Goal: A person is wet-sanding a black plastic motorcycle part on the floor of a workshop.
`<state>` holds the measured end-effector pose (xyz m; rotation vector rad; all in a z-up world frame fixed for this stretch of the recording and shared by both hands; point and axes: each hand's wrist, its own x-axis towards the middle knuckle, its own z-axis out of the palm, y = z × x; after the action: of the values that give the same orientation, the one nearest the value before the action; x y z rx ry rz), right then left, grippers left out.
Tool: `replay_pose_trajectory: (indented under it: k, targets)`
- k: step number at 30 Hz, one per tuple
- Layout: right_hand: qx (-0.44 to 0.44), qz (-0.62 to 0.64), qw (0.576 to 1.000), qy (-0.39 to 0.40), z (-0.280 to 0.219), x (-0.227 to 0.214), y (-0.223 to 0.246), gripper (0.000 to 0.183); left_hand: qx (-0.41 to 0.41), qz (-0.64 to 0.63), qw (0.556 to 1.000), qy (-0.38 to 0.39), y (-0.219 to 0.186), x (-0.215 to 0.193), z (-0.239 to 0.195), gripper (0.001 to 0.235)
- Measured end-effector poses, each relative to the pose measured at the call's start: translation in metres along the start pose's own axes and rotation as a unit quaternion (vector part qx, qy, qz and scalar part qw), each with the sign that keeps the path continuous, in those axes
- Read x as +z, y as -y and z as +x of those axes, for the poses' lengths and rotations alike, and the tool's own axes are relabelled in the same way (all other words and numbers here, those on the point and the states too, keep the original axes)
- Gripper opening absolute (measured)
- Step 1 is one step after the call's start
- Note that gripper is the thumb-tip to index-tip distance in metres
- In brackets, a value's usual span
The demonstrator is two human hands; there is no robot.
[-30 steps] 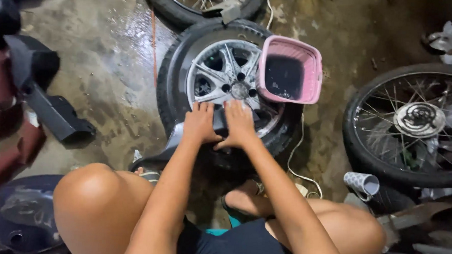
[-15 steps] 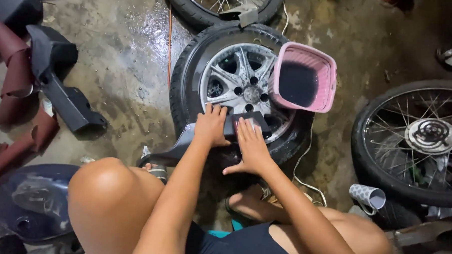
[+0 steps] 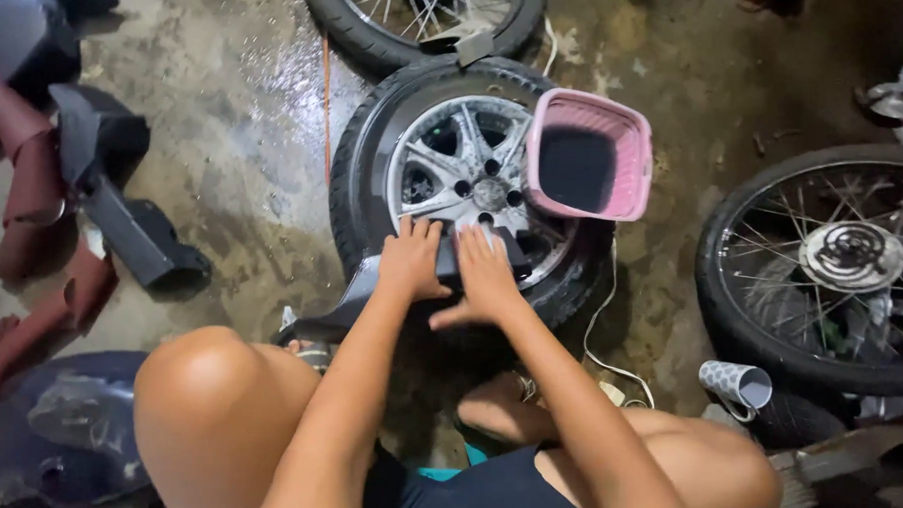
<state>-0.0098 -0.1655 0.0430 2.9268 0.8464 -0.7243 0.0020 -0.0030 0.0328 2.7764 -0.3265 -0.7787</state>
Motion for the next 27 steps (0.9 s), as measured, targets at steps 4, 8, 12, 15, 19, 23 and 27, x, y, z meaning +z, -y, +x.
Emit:
replay_pose_trajectory:
  k: [4, 8, 12, 15, 19, 23, 27]
  targets:
    - [0.030, 0.011, 0.999, 0.007, 0.012, 0.003, 0.005, 0.154, -0.006, 0.002, 1.000, 0.006, -0.001, -0.002, -0.003, 0.119]
    - [0.013, -0.017, 1.000, -0.005, -0.030, 0.004, 0.014, 0.158, -0.003, -0.005, 1.000, 0.000, -0.002, -0.008, -0.004, 0.119]
    - [0.014, -0.034, 0.999, -0.008, -0.004, 0.018, 0.003, 0.156, -0.006, 0.005, 1.000, -0.013, -0.001, 0.000, -0.002, 0.119]
    - [0.044, -0.021, 0.999, 0.013, 0.041, 0.039, -0.013, 0.148, -0.014, 0.008, 1.000, -0.020, -0.001, 0.002, 0.000, 0.123]
    - [0.038, -0.027, 0.999, 0.005, -0.023, 0.019, 0.015, 0.156, -0.001, 0.001, 1.000, -0.012, -0.002, -0.002, -0.007, 0.121]
    - [0.012, -0.019, 1.000, 0.018, -0.021, 0.017, 0.012, 0.152, -0.008, 0.008, 1.000, -0.002, -0.002, -0.010, -0.012, 0.117]
    - [0.049, 0.005, 0.998, 0.027, 0.042, 0.036, -0.013, 0.144, -0.006, 0.018, 1.000, 0.004, -0.004, -0.006, -0.005, 0.121]
